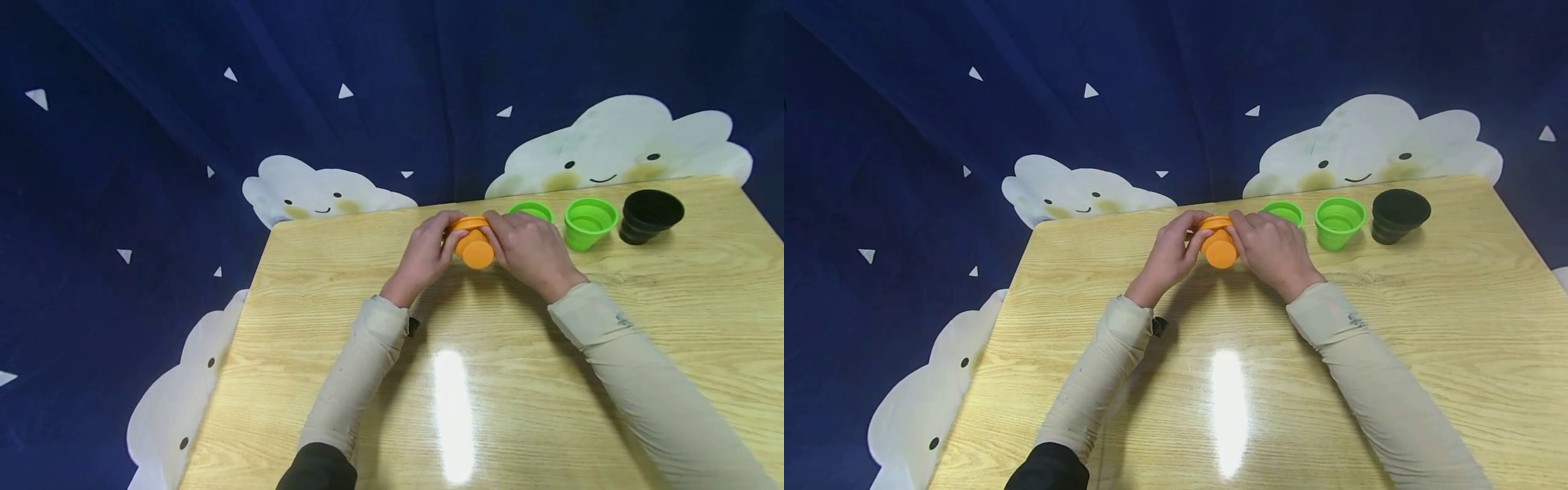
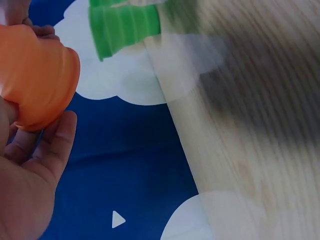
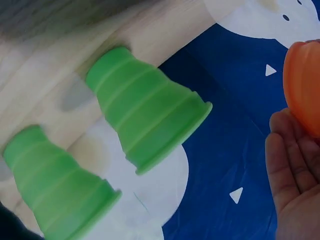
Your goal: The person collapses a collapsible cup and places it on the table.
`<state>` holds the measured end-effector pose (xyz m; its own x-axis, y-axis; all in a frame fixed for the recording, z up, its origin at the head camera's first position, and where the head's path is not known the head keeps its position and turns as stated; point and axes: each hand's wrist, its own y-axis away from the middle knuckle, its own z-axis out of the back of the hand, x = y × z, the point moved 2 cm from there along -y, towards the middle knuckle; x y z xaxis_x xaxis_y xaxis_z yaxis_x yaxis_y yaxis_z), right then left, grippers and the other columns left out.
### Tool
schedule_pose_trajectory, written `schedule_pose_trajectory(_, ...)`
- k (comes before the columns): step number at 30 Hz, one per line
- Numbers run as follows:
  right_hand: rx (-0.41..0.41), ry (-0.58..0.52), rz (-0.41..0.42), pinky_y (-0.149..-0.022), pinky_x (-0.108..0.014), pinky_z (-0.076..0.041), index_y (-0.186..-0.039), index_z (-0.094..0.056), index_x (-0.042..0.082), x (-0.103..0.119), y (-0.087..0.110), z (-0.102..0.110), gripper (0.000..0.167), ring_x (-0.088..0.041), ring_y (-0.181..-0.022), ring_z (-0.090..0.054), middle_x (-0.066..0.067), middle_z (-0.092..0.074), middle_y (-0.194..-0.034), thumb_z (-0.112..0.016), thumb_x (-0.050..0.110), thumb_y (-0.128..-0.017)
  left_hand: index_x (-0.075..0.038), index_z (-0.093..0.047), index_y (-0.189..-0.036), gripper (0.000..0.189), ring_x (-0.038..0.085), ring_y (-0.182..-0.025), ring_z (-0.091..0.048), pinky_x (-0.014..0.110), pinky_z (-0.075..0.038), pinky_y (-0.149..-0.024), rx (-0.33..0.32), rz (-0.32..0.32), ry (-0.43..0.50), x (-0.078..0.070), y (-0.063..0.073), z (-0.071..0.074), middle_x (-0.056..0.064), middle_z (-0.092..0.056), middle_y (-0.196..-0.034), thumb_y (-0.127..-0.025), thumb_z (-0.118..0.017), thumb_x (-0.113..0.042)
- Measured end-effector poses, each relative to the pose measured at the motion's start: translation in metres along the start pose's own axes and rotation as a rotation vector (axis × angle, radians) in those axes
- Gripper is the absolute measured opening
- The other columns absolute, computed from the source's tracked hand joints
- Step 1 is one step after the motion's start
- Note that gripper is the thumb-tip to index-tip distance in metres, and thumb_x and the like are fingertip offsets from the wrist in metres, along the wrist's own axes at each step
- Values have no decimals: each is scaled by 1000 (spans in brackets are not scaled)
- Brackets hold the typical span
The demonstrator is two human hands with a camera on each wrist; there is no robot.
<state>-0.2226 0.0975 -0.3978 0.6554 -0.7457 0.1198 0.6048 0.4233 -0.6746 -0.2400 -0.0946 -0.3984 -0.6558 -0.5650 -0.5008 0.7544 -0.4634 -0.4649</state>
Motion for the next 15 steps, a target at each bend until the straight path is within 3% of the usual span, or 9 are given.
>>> schedule_pose_trajectory(4, 31, -83, -100, -53, -49, -52, -107, -66, -2, 0, 0, -2, 22, -36, -65, -63, -18, -67, -77, -62, 18, -100, -7, -51, -124, 25, 15, -93, -65, 19, -54, -79, -15, 76, 162, 2, 2, -1, 10, -67, -108, -104, -58, -19)
schedule_pose_trajectory(7, 45, -200, -197, -58, -49, -53, -110, -69, -5, -2, 0, -2, 22, -35, -66, -64, -20, -70, -82, -64, 14, -99, -9, -53, -116, 17, 13, -96, -65, 24, -57, -78, -41, 123, 343, 5, 4, -1, 8, -66, -106, -104, -59, -18)
schedule_pose_trajectory(12, 72, -394, -370, -67, -47, -55, -117, -69, -7, -6, -1, 1, 24, -31, -73, -66, -20, -72, -92, -61, 3, -98, 2, -64, -107, 9, 18, -106, -65, 36, -58, -86, -73, 142, 704, 12, 7, 3, 14, -68, -112, -98, -63, -2)
schedule_pose_trajectory(15, 92, -456, -445, -70, -46, -54, -120, -69, -7, -9, -1, 0, 26, -29, -77, -66, -21, -73, -98, -60, -1, -96, 10, -68, -108, 16, 23, -117, -63, 41, -56, -92, -71, 132, 825, 15, 10, 6, 17, -68, -122, -91, -67, 9)
